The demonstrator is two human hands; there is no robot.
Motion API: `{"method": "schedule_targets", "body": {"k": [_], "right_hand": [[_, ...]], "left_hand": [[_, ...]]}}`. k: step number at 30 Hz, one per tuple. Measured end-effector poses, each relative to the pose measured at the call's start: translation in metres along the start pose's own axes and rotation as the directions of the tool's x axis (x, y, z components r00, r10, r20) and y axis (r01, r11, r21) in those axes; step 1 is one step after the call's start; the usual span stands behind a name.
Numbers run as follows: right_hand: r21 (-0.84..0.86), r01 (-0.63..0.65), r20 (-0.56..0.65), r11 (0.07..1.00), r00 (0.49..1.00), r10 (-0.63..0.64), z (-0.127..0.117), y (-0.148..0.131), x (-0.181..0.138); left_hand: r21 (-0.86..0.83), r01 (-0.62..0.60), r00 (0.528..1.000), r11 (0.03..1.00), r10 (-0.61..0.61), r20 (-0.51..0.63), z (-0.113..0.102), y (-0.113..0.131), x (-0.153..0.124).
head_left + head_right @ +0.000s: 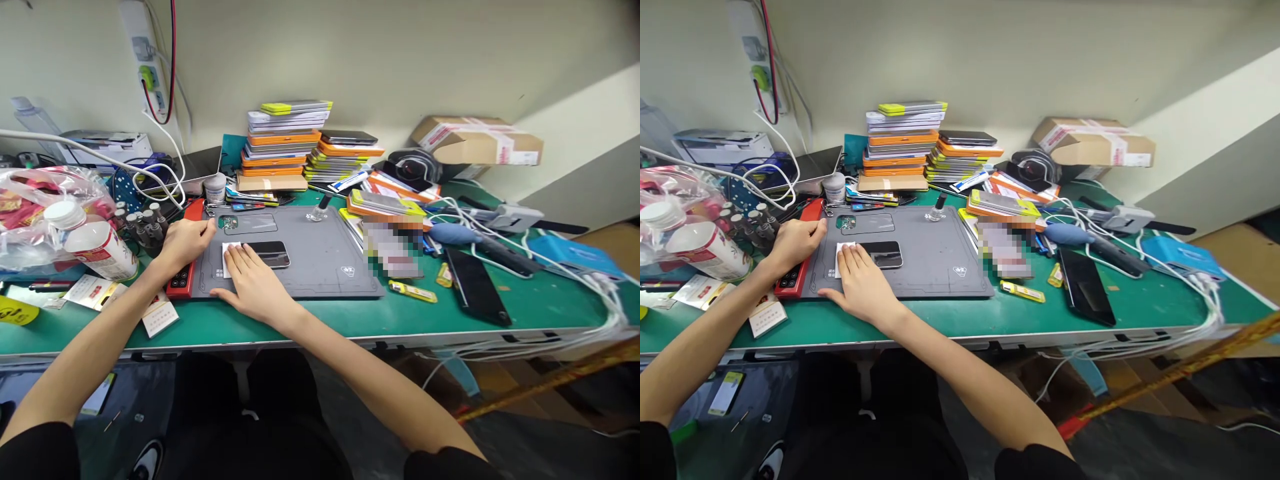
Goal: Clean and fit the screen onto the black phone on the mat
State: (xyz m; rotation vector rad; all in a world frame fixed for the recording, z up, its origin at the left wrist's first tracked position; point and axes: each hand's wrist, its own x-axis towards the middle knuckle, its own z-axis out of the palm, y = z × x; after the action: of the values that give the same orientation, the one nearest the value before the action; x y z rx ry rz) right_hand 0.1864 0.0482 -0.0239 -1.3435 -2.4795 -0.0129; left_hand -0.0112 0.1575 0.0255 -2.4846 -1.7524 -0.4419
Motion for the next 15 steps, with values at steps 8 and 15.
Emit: {"method": "schedule_targets", "body": {"k": [8,15], "right_hand": [[-0.017,-0.028,-0.025,0.999,0.999,0.027,-0.001,0.01,-0.004],[-0.027,-0.002,-0.033,1.0,0.999,0.001,-0.004,0.007,-0.042]], "left_hand": [[0.005,-0.009,1.0,1.0,0.009,-0.002,0.0,0.001,0.0],[0.003,-0.002,1.0,1.0,0.002,0.017,0.004,0.001,0.0]]}}
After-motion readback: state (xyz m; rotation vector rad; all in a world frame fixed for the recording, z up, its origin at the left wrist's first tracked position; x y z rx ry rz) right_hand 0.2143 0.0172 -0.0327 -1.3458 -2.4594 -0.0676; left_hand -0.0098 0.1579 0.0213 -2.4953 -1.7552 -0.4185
